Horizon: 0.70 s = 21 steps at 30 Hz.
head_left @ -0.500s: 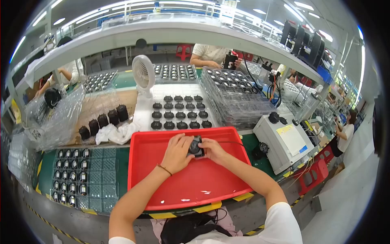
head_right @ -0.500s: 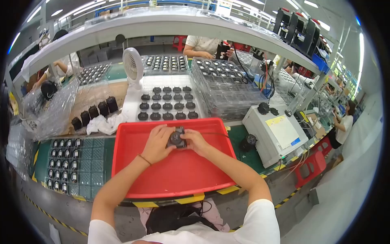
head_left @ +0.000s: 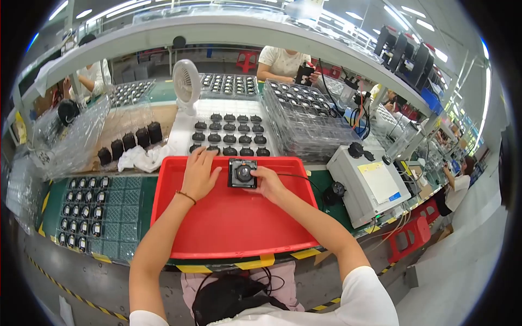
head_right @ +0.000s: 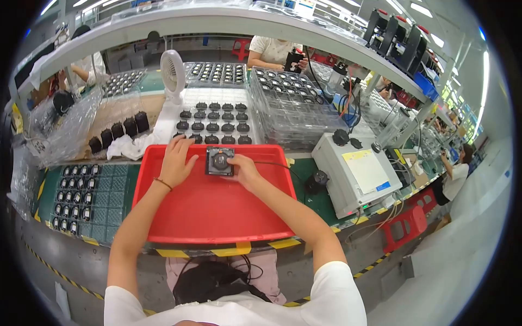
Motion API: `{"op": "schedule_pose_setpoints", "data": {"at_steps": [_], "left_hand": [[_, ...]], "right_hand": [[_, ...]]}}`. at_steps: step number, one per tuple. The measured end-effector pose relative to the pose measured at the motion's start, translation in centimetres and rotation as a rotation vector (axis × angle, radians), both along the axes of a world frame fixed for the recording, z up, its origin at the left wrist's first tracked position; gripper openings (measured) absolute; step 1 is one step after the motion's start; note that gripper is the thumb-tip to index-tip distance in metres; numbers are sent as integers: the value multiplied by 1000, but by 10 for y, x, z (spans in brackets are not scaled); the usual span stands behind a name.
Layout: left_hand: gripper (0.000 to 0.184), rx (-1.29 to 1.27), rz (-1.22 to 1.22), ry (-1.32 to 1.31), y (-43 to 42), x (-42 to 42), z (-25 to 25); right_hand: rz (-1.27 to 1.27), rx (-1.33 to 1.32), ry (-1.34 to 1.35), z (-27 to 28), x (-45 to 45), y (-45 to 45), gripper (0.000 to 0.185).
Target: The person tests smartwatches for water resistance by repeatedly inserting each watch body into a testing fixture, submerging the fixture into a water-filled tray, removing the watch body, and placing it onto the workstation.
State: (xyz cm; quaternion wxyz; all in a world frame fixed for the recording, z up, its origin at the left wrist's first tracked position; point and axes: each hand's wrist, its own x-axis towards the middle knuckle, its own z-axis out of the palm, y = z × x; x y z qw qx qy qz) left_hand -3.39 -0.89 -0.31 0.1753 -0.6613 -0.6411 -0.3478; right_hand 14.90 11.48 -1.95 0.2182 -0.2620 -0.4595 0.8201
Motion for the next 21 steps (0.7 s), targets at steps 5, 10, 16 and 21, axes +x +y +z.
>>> {"op": "schedule_pose_setpoints", "data": {"at_steps": [5,10,16,21], "left_hand": [[40,-5,-23,-199,0,12,-1],[50,-168,-191,-530,3,36,13],[56,-327,-380,-911,14,33,-5],[54,-444,-446,-1503,12,36,-2]], "right_hand": [[27,-104,25,-10,-2,-3,26],[43,-105,23,-1,3,-17,26],[15,-103,28,6,6,-25,25],[16,-13,-141,10,9,-21,23]]}}
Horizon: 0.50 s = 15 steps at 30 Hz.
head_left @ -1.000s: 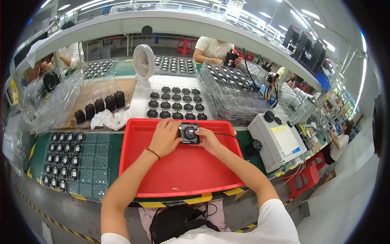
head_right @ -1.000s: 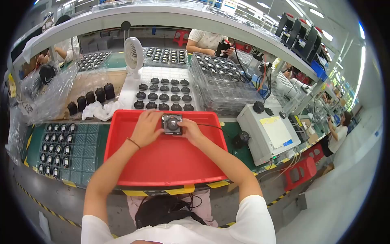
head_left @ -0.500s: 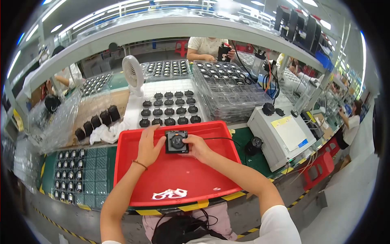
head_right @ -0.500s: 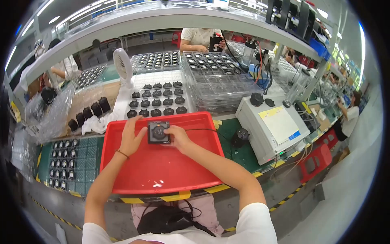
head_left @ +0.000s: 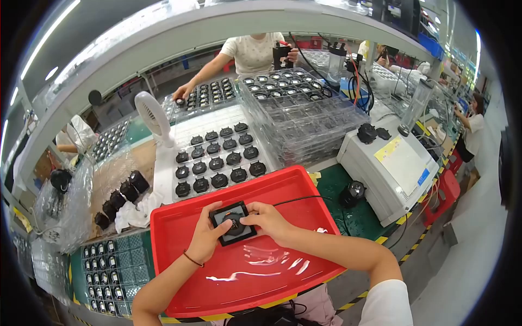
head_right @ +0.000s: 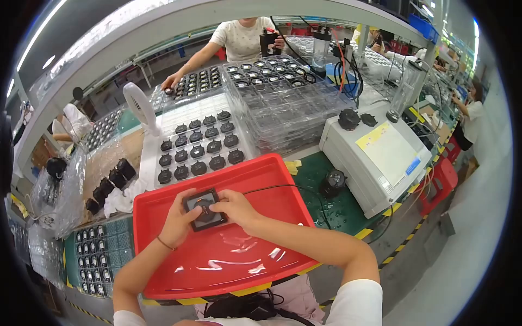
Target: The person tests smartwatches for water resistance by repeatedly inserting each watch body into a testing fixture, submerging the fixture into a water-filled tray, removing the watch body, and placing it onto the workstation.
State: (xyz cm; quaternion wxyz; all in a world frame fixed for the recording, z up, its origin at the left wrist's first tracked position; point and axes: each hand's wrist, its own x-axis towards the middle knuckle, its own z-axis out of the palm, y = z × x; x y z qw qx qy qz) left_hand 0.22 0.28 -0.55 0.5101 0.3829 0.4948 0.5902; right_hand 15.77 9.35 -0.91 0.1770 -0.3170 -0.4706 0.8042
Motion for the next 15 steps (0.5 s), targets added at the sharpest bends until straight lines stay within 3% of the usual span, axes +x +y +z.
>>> {"op": "schedule_pose_setpoints", "data": {"at_steps": [5,12,15], "left_hand": [[53,-141,-9,-279,-8,-6,4],[49,-150,-11,-238,-12,-6,6],[45,-134,-21,-241,-13,-6,3]], "right_hand": [[54,-54,-18,2,1,-4,25],[110,-62,14,4,3,-3,34],[111,-47,10,8,3,-5,29]]}}
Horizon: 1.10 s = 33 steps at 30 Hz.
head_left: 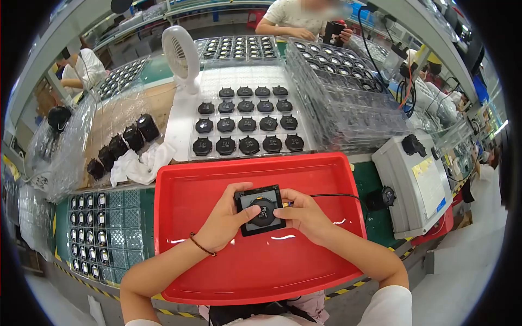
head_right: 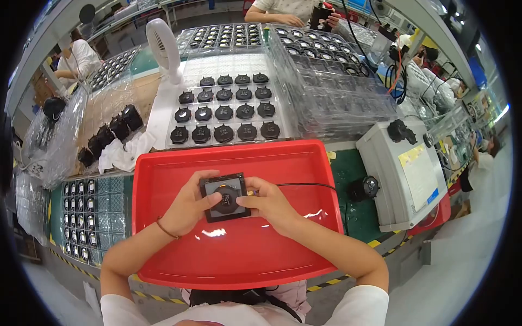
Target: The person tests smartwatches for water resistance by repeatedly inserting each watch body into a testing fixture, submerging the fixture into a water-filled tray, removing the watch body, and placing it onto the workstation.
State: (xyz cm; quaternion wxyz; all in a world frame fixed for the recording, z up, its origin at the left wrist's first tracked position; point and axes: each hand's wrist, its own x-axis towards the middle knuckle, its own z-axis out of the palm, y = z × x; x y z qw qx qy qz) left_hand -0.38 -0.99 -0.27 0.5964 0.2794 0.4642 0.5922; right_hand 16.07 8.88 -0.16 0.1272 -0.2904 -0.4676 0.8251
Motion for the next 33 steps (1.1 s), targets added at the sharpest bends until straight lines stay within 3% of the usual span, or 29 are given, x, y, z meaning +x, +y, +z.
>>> {"op": "schedule_pose_setpoints", "data": {"at_steps": [6,16,19,21,28,31,33], "left_hand": [[45,-1,-1,27,1,1,-5],[43,-36,10,136,1,1,-11],[40,-10,-18,313,1,-2,-18],[39,59,-57,517,0,-3,-22],[38,-57,-150,340,1,-3,-22],[37,-45,-133,407,1,0,-25],[36,-118,-127,610,-1,3,-18]], "right_hand": [[-68,-51,-74,1,-3,-1,22],[-92,-73,-77,-2,-4,-1,28],[-54,-3,-36,-1,-2,-2,29],[17,197,-152,2,-2,0,32],[40,146,-200,2,1,-1,33],[68,286,-193,-10,3,-1,35],[99,303,-240,-9,3,-4,34]]}}
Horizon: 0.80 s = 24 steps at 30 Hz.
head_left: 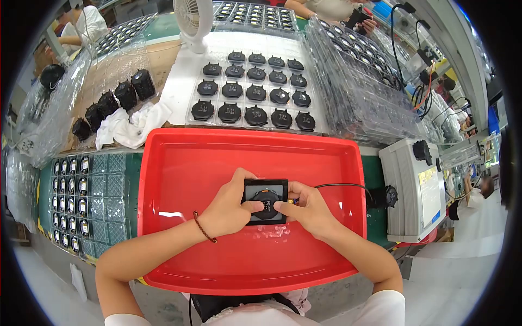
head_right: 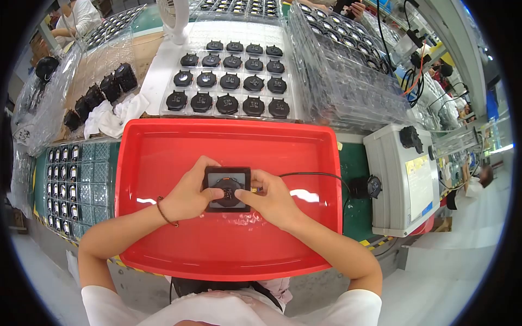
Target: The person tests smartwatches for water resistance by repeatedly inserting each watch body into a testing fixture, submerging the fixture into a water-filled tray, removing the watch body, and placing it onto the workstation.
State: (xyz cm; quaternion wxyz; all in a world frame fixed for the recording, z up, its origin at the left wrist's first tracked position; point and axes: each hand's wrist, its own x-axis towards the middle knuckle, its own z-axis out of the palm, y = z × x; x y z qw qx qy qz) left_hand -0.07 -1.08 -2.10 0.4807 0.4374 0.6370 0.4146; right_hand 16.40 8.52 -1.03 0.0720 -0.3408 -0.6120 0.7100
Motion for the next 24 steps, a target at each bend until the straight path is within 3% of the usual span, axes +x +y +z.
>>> {"op": "schedule_pose_setpoints", "data": {"at_steps": [10,14,17,20,24], "left_hand": [[35,-172,-49,160,-8,12,-10],[34,-176,-66,226,-7,10,-8],[34,-186,-65,227,-9,11,-14],[34,-169,-59,208,-8,11,-11],[34,-174,-71,217,-8,11,-11]], "right_hand": [[123,10,-239,-18,4,-9,28],[117,80,-159,-23,5,-9,25],[126,-69,-190,-20,4,-7,25],[196,29,-233,-22,4,-6,25],[87,0,-186,-30,6,-11,25]]}}
